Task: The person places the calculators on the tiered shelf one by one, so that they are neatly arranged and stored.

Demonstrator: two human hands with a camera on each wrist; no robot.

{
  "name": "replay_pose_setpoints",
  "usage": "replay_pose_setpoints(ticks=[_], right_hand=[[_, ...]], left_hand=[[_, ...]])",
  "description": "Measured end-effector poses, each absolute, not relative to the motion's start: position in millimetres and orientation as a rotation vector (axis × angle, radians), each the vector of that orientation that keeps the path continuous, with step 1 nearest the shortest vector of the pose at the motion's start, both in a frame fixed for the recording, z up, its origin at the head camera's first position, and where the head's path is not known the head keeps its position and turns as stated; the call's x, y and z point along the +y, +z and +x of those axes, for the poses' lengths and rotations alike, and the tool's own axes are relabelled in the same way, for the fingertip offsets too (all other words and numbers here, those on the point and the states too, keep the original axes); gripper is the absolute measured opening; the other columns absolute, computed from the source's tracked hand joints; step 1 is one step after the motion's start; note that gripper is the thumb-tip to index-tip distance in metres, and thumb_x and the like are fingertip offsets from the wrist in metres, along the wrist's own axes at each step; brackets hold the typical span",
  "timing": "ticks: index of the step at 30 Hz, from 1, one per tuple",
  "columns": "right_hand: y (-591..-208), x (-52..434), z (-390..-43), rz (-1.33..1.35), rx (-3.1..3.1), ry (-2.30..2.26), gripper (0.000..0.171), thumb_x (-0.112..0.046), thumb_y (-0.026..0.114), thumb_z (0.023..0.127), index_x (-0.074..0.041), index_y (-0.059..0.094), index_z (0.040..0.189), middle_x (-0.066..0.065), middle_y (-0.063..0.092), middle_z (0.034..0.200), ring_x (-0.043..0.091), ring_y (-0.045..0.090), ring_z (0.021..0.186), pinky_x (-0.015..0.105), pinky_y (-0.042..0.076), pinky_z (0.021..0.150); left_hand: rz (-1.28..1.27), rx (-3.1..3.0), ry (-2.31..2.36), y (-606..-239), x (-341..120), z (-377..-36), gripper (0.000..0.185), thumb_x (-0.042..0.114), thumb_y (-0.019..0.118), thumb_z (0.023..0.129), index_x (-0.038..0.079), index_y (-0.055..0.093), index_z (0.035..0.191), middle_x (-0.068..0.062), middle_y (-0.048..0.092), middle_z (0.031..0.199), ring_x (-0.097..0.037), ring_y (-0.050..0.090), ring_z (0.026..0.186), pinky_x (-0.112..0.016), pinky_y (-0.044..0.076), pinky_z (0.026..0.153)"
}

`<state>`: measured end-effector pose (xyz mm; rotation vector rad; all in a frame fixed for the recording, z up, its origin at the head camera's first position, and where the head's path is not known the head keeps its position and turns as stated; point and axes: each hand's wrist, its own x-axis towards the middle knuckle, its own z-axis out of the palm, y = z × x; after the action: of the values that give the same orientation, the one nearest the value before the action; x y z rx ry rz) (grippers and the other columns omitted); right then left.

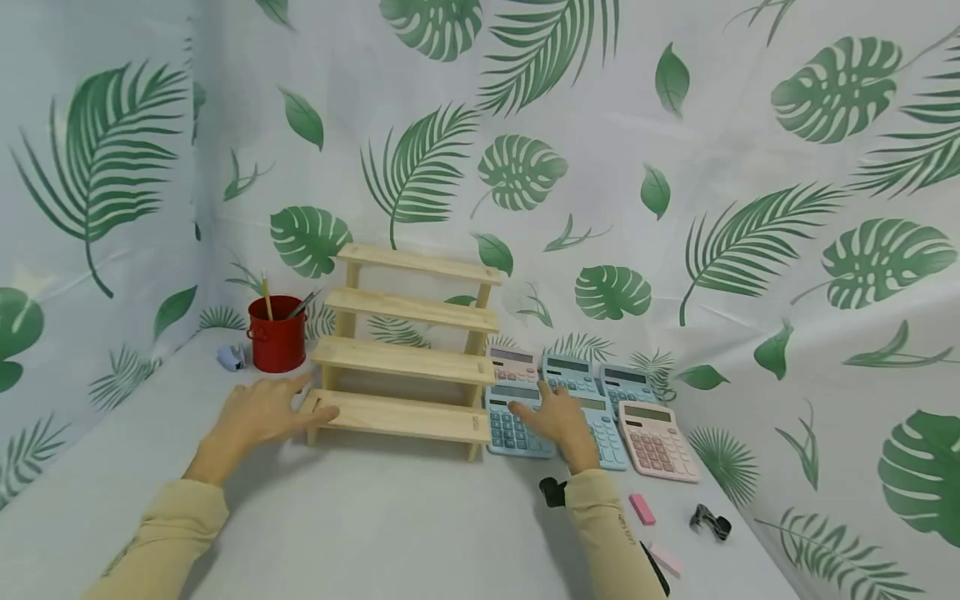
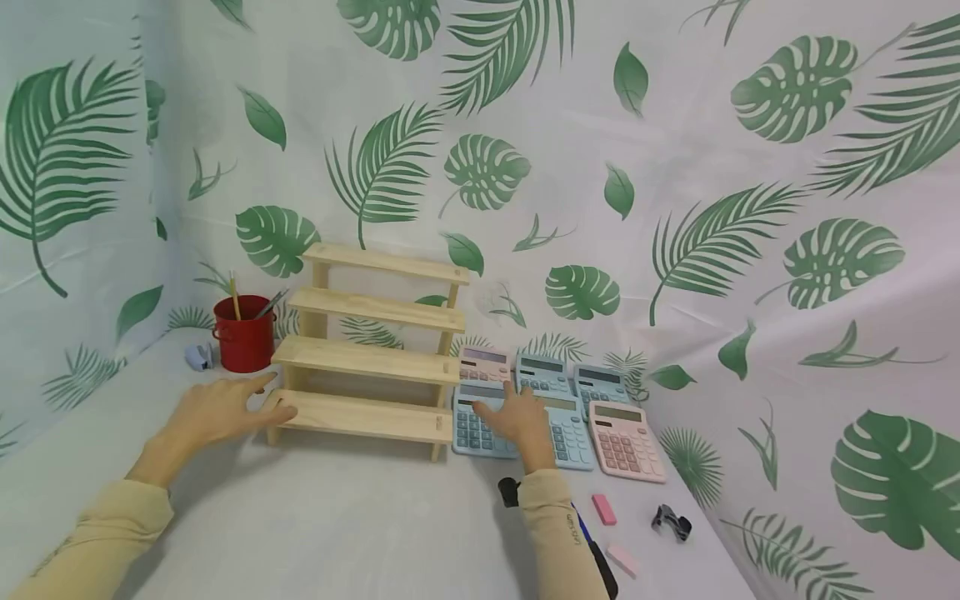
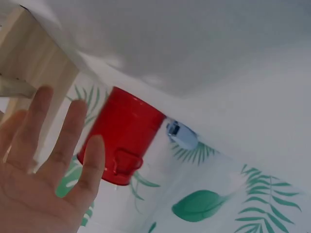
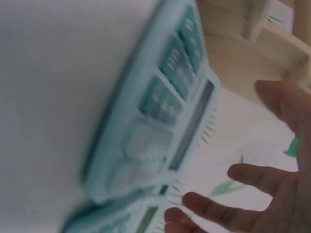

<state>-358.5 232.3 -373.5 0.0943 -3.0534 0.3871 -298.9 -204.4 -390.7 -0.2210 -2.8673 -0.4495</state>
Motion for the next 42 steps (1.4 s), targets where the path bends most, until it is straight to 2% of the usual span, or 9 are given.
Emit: replay_pose_setpoints(ticks=[5, 11, 19, 26, 29, 32, 36, 40, 42], right_hand=[[-389, 215, -360, 0.022, -3.089, 0.399, 0.084, -0.057, 0.059, 0.093, -0.001, 0.038, 0.153, 0.043, 0.032, 0.151, 0.067, 0.03, 0.137, 0.073, 0.037, 0.103], [-409, 204, -360, -0.121, -3.16, 0.325, 0.096, -0.064, 0.064, 0.084, -0.002, 0.037, 0.153, 0.046, 0.033, 0.145, 0.067, 0.034, 0.132, 0.072, 0.04, 0.101], [-416, 202, -355, -0.13, -3.148, 0.351, 0.098, -0.061, 0.075, 0.074, -0.004, 0.045, 0.147, 0.047, 0.038, 0.139, 0.067, 0.038, 0.128, 0.071, 0.043, 0.096], [-393, 213, -357, -0.103, -3.105, 0.495, 0.102, -0.066, 0.066, 0.079, 0.001, 0.038, 0.151, 0.046, 0.041, 0.142, 0.067, 0.038, 0.13, 0.072, 0.038, 0.102], [-370, 221, -353, -0.078, -3.066, 0.589, 0.106, -0.07, 0.06, 0.083, 0.001, 0.03, 0.155, 0.043, 0.047, 0.14, 0.06, 0.051, 0.121, 0.067, 0.046, 0.096], [-344, 225, -351, -0.036, -3.0, 0.647, 0.107, -0.072, 0.057, 0.085, -0.001, 0.025, 0.158, 0.04, 0.058, 0.126, 0.047, 0.064, 0.096, 0.057, 0.052, 0.081], [-310, 215, -360, 0.042, -2.916, 0.63, 0.106, -0.072, 0.056, 0.086, -0.003, 0.023, 0.159, 0.037, 0.063, 0.11, 0.033, 0.059, 0.074, 0.047, 0.051, 0.067], [-273, 189, -382, 0.138, -2.894, 0.565, 0.103, -0.072, 0.053, 0.086, -0.008, 0.02, 0.161, 0.043, 0.049, 0.133, 0.053, 0.056, 0.109, 0.061, 0.05, 0.088], [-257, 172, -395, 0.179, -2.91, 0.528, 0.102, -0.072, 0.052, 0.087, -0.011, 0.017, 0.162, 0.043, 0.031, 0.15, 0.062, 0.033, 0.137, 0.071, 0.04, 0.102]], left_hand=[[-0.278, -2.911, -0.442, -399, -201, -297, 0.094, 0.082, 0.059, 0.079, 0.011, 0.057, 0.141, -0.017, 0.072, 0.112, -0.028, 0.066, 0.082, -0.046, 0.049, 0.06], [-0.299, -2.871, -0.41, -404, -201, -300, 0.083, 0.073, 0.068, 0.078, 0.011, 0.062, 0.133, -0.013, 0.073, 0.098, -0.026, 0.064, 0.076, -0.049, 0.049, 0.06], [-0.304, -2.865, -0.446, -407, -205, -304, 0.087, 0.077, 0.066, 0.076, 0.011, 0.063, 0.133, -0.014, 0.072, 0.093, -0.024, 0.063, 0.072, -0.046, 0.05, 0.059], [-0.279, -2.899, -0.498, -406, -204, -304, 0.086, 0.072, 0.069, 0.078, 0.01, 0.06, 0.137, -0.018, 0.071, 0.095, -0.024, 0.062, 0.073, -0.045, 0.049, 0.058], [-0.266, -2.915, -0.508, -408, -203, -304, 0.087, 0.072, 0.069, 0.078, 0.01, 0.059, 0.138, -0.02, 0.071, 0.098, -0.025, 0.062, 0.075, -0.045, 0.048, 0.059], [-0.254, -2.919, -0.517, -409, -202, -304, 0.087, 0.073, 0.069, 0.077, 0.011, 0.06, 0.137, -0.016, 0.07, 0.092, -0.023, 0.06, 0.073, -0.043, 0.047, 0.059], [-0.257, -2.899, -0.519, -410, -202, -305, 0.083, 0.072, 0.07, 0.077, 0.011, 0.062, 0.134, -0.01, 0.067, 0.084, -0.02, 0.057, 0.069, -0.041, 0.046, 0.058], [-0.255, -2.888, -0.513, -410, -203, -306, 0.082, 0.071, 0.07, 0.077, 0.012, 0.063, 0.133, -0.01, 0.068, 0.084, -0.02, 0.058, 0.069, -0.042, 0.047, 0.059], [-0.245, -2.895, -0.52, -410, -204, -305, 0.084, 0.072, 0.07, 0.077, 0.011, 0.062, 0.134, -0.012, 0.07, 0.089, -0.02, 0.058, 0.07, -0.043, 0.048, 0.059]])
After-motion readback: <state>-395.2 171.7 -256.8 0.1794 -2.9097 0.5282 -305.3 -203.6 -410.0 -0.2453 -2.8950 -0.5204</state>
